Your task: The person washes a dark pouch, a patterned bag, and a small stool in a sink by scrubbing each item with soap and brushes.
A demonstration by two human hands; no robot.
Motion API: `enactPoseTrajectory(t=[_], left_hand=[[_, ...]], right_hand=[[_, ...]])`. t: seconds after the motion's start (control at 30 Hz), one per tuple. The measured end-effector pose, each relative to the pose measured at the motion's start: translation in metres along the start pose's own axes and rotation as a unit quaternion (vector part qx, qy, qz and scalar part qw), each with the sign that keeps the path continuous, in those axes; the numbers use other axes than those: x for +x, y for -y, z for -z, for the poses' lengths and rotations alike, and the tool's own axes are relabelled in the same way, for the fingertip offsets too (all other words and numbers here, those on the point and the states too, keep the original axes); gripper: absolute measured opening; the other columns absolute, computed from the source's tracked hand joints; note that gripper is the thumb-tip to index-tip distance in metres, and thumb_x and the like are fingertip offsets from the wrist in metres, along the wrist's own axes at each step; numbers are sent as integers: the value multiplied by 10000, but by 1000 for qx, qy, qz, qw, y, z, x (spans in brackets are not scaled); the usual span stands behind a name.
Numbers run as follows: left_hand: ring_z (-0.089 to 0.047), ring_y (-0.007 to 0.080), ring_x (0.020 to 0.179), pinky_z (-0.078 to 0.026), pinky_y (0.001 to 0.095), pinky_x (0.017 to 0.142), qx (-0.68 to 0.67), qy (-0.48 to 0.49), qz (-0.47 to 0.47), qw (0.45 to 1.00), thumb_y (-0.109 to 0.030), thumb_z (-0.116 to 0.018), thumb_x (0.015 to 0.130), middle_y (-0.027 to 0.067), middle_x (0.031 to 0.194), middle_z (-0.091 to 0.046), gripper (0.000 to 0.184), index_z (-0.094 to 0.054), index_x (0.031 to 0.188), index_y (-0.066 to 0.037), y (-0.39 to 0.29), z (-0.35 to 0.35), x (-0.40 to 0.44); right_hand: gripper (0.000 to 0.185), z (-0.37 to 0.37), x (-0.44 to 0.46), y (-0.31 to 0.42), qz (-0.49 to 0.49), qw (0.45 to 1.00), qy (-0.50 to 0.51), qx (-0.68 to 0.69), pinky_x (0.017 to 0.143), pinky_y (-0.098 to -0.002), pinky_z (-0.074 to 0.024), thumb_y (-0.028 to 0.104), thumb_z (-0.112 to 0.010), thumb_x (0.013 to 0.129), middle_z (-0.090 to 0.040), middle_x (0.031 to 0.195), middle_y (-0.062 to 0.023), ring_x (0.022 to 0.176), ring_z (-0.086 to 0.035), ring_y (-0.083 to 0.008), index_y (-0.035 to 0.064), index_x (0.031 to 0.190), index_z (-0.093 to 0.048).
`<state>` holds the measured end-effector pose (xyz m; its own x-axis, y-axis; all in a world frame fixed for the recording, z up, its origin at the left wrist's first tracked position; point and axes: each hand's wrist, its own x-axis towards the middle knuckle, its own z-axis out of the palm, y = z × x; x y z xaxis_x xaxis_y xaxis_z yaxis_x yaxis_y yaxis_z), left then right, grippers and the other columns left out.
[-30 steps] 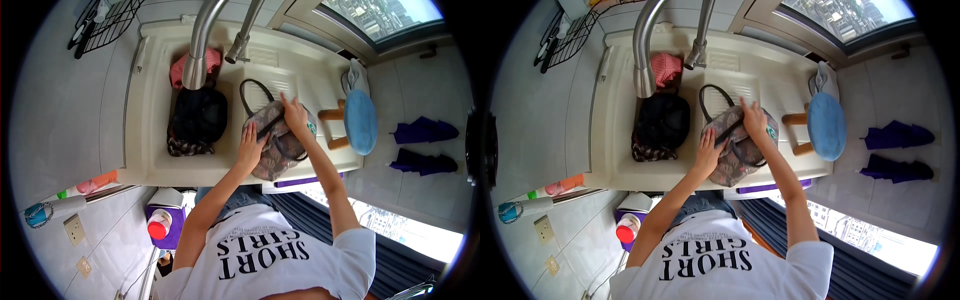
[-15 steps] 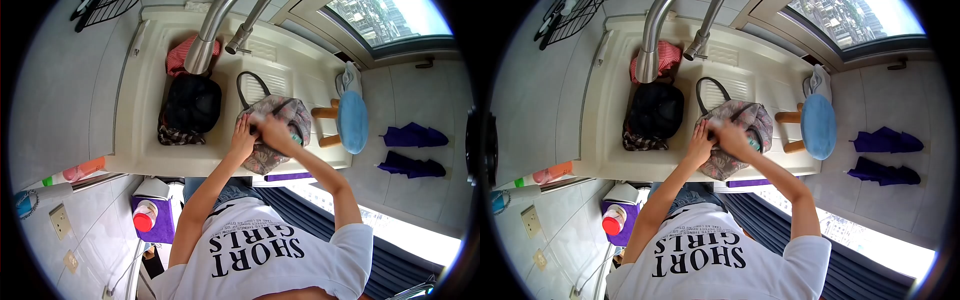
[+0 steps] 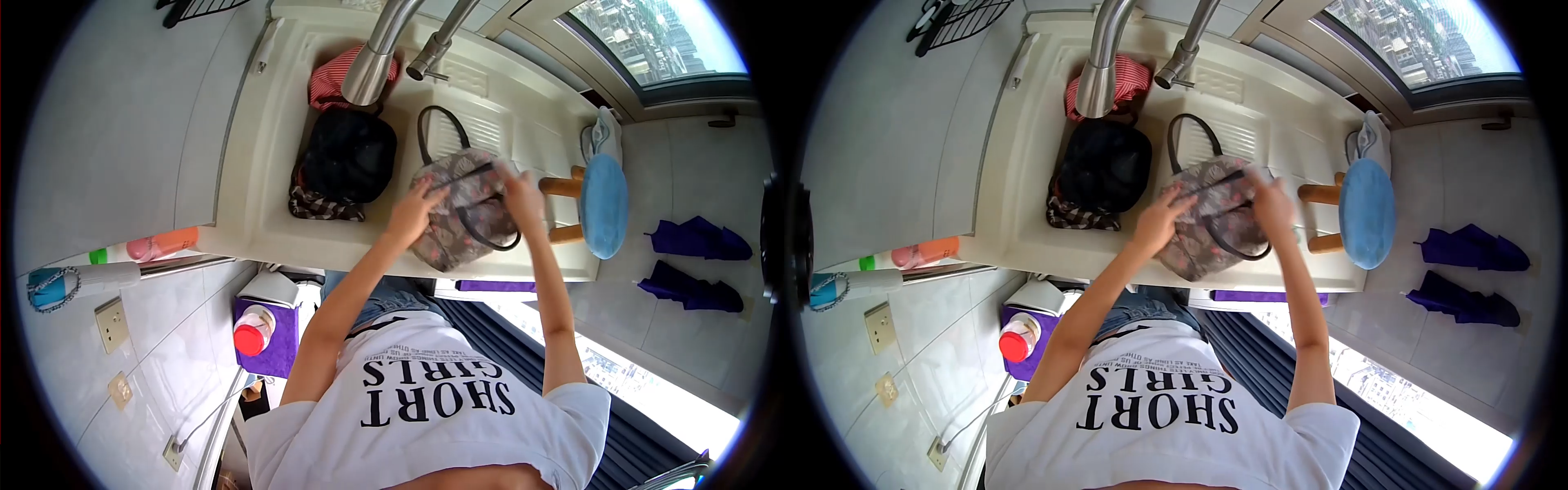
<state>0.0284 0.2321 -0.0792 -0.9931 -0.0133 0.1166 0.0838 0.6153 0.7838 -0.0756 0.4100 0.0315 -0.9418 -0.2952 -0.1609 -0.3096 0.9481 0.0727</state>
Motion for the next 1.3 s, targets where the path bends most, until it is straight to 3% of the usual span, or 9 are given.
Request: enactPoseTrajectory(t=[0.27, 0.33, 0.57, 0.67, 0.7, 0.77, 0.93, 1.07, 1.3], left_hand=[[-299, 322, 1186, -283, 432, 960, 66, -249, 63, 964, 87, -488, 600, 120, 1275, -349, 575, -514, 1126, -144, 90, 142, 21], [-232, 360, 1215, -223, 549, 946, 245, -265, 196, 912, -19, -541, 652, 147, 1313, -280, 614, -409, 1229, -179, 100, 148, 22], [-174, 386, 1236, -133, 583, 959, 270, -171, 57, 946, -243, -531, 744, 178, 1330, -255, 427, -492, 1145, -105, 107, 112, 37], [-205, 403, 1201, -112, 629, 926, 352, -85, 78, 929, -344, -479, 780, 204, 1253, -294, 558, -312, 1300, -230, 125, 82, 49], [-205, 403, 1201, -112, 629, 926, 358, -75, 61, 929, -344, -479, 780, 204, 1253, -294, 558, -312, 1300, -230, 138, 75, 54], [-175, 423, 1207, -45, 642, 920, 192, -74, 81, 975, -361, -462, 795, 219, 1271, -271, 576, -271, 1319, -218, 163, 65, 62], [-172, 495, 1171, -33, 649, 908, 406, -26, 24, 913, -341, -455, 801, 305, 1249, -239, 496, -388, 1216, -80, 207, 44, 94], [-180, 553, 1129, -64, 662, 899, 412, 74, 113, 901, -345, -467, 789, 362, 1178, -306, 441, -481, 1074, -9, 251, 12, 111], [-150, 486, 1121, -118, 622, 907, 454, -108, -83, 880, -382, -472, 775, 317, 1278, -112, 565, -369, 1152, 27, 302, 1, 110]], right_hand=[[486, -11, -4, 5, -76, 748, 166, 638, 424, -179, -305, 272, -491, 858, -467, 711, 5, 508, -364, -51, 192, 1306, -318], [386, -35, 4, 33, -111, 613, 226, 749, 419, -194, -316, 356, -470, 854, -477, 691, -16, 511, -390, -67, 67, 1108, -434], [369, -85, 62, 149, -95, 383, 270, 878, 557, -272, -444, 384, -423, 866, -537, 709, -59, 600, -514, -130, 42, 1002, -443], [459, -168, 109, 194, -38, 890, -218, 398, 730, -395, -446, 193, -506, 801, -493, 964, -178, 867, -501, -282, -19, 1177, -347], [532, -155, 118, 207, -72, 921, -183, 336, 799, -402, -411, 179, -516, 770, -447, 1047, -181, 960, -446, -306, -22, 1215, -305], [608, -148, 128, 220, -126, 939, -149, 284, 867, -410, -375, 164, -527, 739, -402, 1130, -184, 1053, -390, -329, -25, 1254, -263], [639, -195, 167, 219, -59, 952, -192, 230, 1006, -396, -204, 184, -538, 710, -373, 1196, -159, 1142, -324, -316, -22, 1257, -282], [592, -215, 184, 216, -71, 941, -208, 257, 978, -414, -246, 193, -535, 695, -403, 1173, -171, 1118, -357, -311, -27, 1214, -354], [494, -229, 185, 219, -80, 921, -223, 309, 880, -403, -334, 151, -518, 695, -446, 1116, -191, 1042, -412, -325, -24, 1145, -415]])
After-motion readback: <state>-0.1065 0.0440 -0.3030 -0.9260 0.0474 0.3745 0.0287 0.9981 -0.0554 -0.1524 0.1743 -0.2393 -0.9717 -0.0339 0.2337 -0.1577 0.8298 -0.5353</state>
